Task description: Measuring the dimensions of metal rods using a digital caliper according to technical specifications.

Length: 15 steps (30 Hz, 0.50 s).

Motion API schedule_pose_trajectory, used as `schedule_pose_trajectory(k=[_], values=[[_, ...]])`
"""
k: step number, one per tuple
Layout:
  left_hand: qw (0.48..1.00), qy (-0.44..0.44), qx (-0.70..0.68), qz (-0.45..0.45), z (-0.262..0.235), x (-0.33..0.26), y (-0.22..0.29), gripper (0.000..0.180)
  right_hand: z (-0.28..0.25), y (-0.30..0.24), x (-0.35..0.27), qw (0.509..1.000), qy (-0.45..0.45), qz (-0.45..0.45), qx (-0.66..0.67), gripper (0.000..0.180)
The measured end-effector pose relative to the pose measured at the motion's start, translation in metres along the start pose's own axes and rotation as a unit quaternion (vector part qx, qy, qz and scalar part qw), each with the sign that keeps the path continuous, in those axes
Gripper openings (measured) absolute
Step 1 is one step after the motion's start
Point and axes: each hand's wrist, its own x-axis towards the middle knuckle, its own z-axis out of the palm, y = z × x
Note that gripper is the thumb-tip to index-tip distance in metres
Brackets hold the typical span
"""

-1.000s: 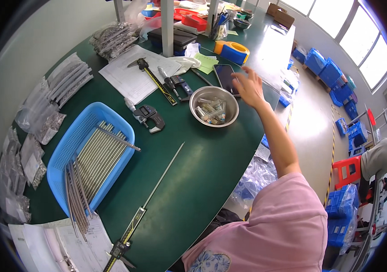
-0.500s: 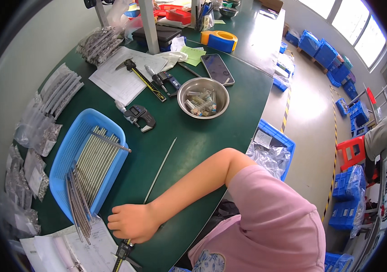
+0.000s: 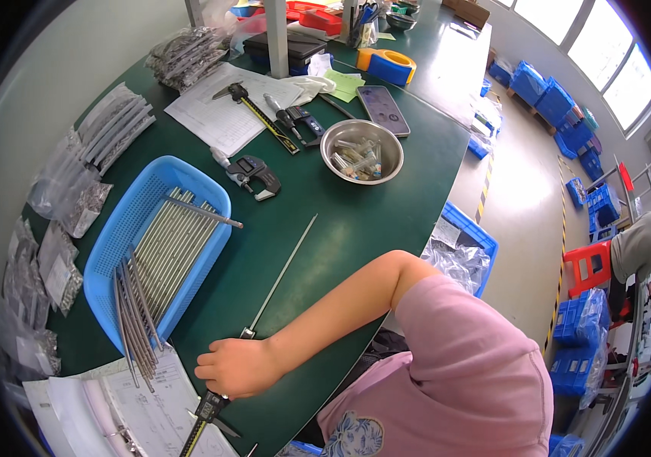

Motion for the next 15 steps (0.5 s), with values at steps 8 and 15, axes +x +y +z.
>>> schedule_pose_trajectory(k=[8, 15], values=[[0.987, 0.023, -0.1, -0.123, -0.006, 0.002, 0.005, 0.022, -0.008, 0.009, 0.008, 0.998, -0.066, -0.001, 0.018, 0.024], [0.824, -0.044, -0.511, -0.24, -0.032, -0.012, -0.059, 0.013, -0.023, -0.01, 0.013, 0.973, -0.178, 0.092, 0.111, 0.029]])
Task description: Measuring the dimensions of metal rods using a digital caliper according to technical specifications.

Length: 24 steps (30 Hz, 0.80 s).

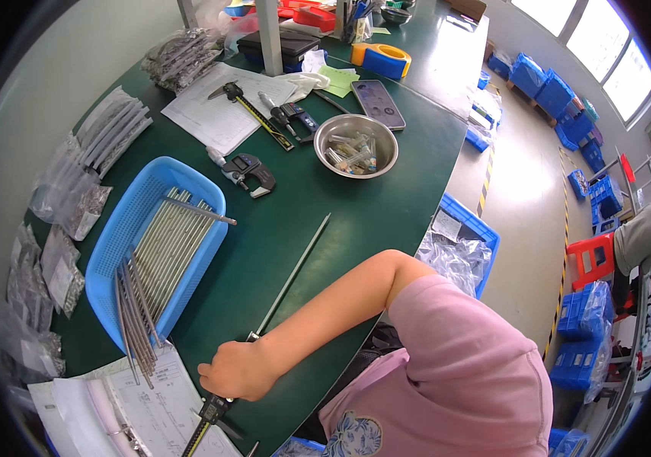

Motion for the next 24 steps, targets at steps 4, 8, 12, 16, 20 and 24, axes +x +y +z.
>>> schedule_pose_trajectory(k=[4, 8, 12, 16, 20, 24], values=[[0.983, 0.115, 0.132, 0.047, 0.03, -0.012, -0.004, 0.008, -0.009, -0.012, -0.001, 0.996, -0.053, 0.03, 0.062, 0.03], [0.997, 0.036, 0.058, 0.041, 0.029, -0.015, -0.001, 0.012, -0.026, -0.02, -0.012, 0.994, -0.016, 0.06, 0.088, 0.029], [0.997, 0.034, 0.06, 0.024, 0.039, -0.002, -0.015, 0.012, -0.033, -0.018, -0.017, 0.995, 0.04, 0.051, 0.082, 0.028], [0.997, 0.035, 0.063, 0.006, 0.071, 0.002, -0.023, 0.012, -0.042, -0.019, -0.025, 0.997, 0.039, 0.033, 0.056, 0.031], [0.997, 0.035, 0.063, -0.014, 0.115, 0.009, -0.039, 0.013, -0.045, -0.016, -0.029, 0.997, 0.059, 0.012, 0.041, 0.03], [0.996, 0.052, 0.067, -0.028, 0.151, 0.012, -0.053, 0.013, -0.052, -0.015, -0.034, 0.993, 0.116, -0.013, 0.024, 0.025]])
